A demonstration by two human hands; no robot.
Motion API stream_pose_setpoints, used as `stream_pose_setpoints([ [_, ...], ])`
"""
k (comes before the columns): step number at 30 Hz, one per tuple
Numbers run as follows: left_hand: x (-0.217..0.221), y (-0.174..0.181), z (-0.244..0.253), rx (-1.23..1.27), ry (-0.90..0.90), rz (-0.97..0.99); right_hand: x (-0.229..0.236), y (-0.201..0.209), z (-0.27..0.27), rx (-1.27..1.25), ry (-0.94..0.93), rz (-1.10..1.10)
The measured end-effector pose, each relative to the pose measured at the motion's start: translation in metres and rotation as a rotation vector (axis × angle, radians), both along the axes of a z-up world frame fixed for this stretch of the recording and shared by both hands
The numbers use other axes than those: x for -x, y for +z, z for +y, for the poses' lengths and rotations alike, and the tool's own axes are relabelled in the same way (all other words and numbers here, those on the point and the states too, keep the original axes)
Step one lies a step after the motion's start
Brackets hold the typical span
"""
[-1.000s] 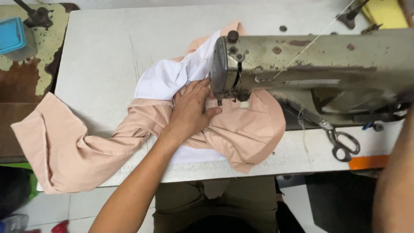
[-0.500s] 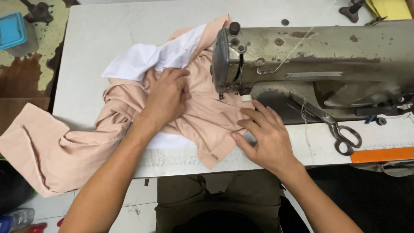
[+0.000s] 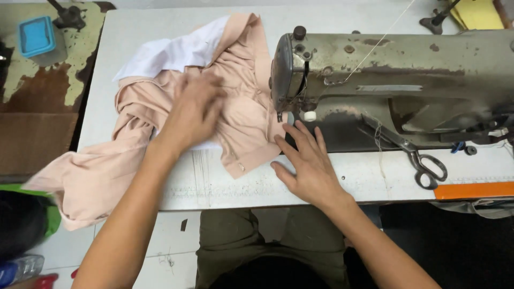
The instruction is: Sewing and assembling components of tan trousers using an industrial sewing machine and scissors.
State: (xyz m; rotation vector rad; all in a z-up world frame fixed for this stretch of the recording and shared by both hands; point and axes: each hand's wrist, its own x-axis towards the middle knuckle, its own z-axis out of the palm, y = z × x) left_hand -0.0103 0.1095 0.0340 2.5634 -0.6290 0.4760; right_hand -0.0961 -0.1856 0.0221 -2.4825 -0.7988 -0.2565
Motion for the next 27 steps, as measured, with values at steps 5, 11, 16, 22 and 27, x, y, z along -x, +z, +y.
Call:
stream_pose_setpoints([
  [5, 0.093, 0.011, -0.003, -0.071, -0.129, 0.089, 0.023, 0.001, 0.031, 0.009, 0.22, -0.219],
  [11, 0.19, 0.03, -0.028, 0.274, -0.008, -0.147, 0.037, -0.03, 0.033, 0.019, 0.253, -0.335],
  [16, 0.19, 0.017, -0.02, 0.242, -0.064, 0.129, 0.054, -0.01, 0.004, -0.487, 0.141, -0.05],
  [22, 0.14, 0.046, 0.061, -0.524, 0.641, 0.312, 0.083, -0.001, -0.014, 0.046, 0.176, -0.08],
  [27, 0.186, 0.132, -0.043, -0.217, 0.075, 0.493, 0.074, 0.027, -0.015, -0.287, 0.111, 0.027],
])
